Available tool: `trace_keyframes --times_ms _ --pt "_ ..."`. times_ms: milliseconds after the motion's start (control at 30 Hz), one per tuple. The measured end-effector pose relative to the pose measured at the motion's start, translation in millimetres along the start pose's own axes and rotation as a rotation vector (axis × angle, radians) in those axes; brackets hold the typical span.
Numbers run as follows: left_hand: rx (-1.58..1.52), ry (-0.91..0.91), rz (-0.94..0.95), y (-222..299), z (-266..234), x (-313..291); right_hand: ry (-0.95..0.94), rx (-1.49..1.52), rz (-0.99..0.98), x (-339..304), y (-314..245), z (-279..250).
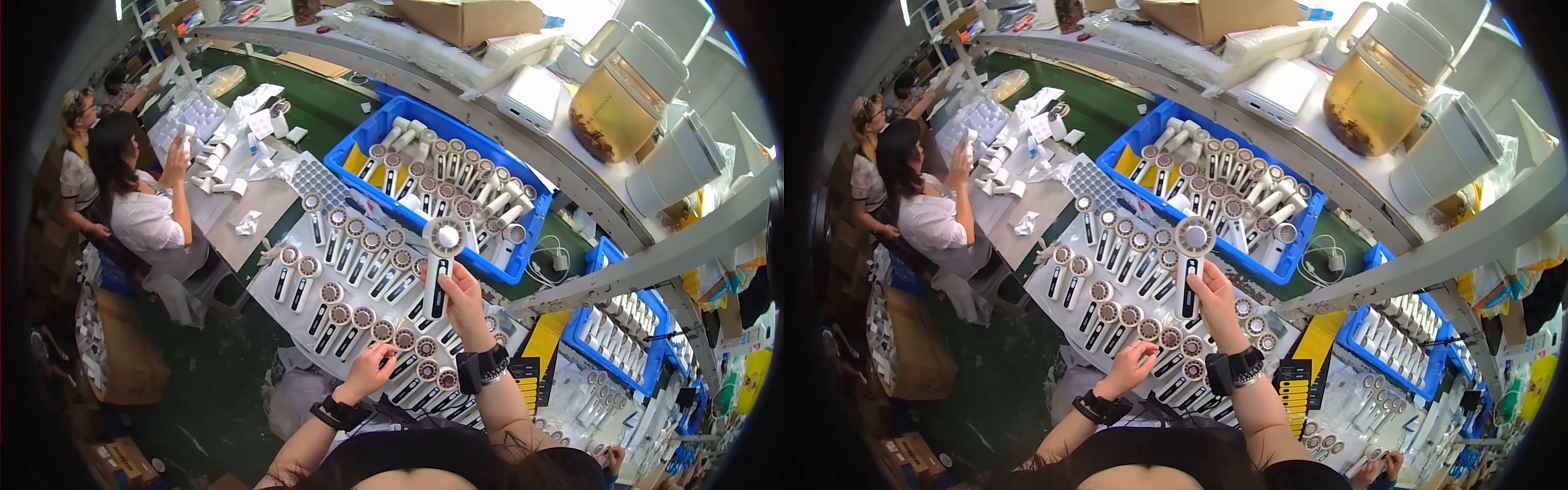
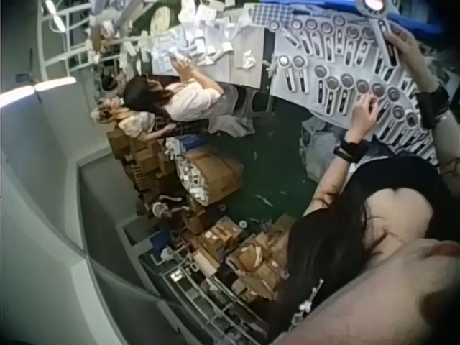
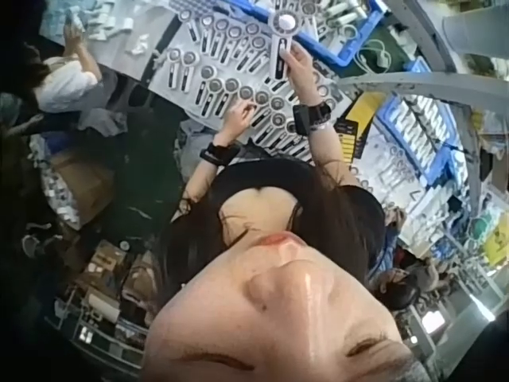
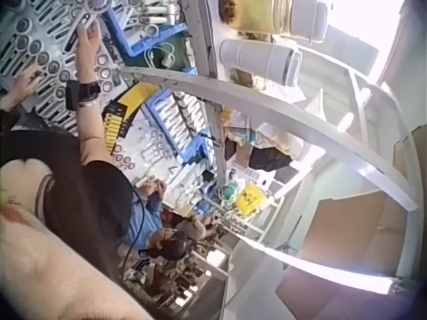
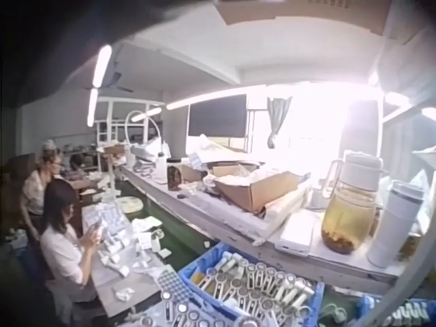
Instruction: The person peels a sticker from a sheet, presses it onto a handheld fan, and tests the fan's button. They then continue picking up and testing more handheld fans one by one from a blue bin.
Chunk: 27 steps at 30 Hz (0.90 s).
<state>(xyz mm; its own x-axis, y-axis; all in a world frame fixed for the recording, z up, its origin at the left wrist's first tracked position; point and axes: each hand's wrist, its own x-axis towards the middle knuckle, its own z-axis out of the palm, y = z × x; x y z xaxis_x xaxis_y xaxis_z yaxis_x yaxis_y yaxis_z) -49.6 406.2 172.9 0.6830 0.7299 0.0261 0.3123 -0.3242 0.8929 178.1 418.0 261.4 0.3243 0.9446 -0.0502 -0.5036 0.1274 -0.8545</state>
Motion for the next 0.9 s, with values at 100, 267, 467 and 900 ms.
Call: trace_keyframes --times_ms 100,267,467,900 --pt "0.019 0.033 0.002 -4.3 2.7 -7.9 0.017 -0.162 -0.088 -4.8 7.8 -3.7" --pt "0.038 -0.022 -0.014 -16.7 11.9 -15.7 -0.15 0.377 0.03 -55.4 -40.5 11.8" --pt "0.081 -0.116 0.034 -24.1 14.9 -17.2 -1.429 0.55 -0.259 -50.8 -160.0 78.2" --pt "0.082 -0.142 -0.02 -26.1 8.0 -28.5 -0.976 0.075 -0.656 -88.0 -164.0 57.3"
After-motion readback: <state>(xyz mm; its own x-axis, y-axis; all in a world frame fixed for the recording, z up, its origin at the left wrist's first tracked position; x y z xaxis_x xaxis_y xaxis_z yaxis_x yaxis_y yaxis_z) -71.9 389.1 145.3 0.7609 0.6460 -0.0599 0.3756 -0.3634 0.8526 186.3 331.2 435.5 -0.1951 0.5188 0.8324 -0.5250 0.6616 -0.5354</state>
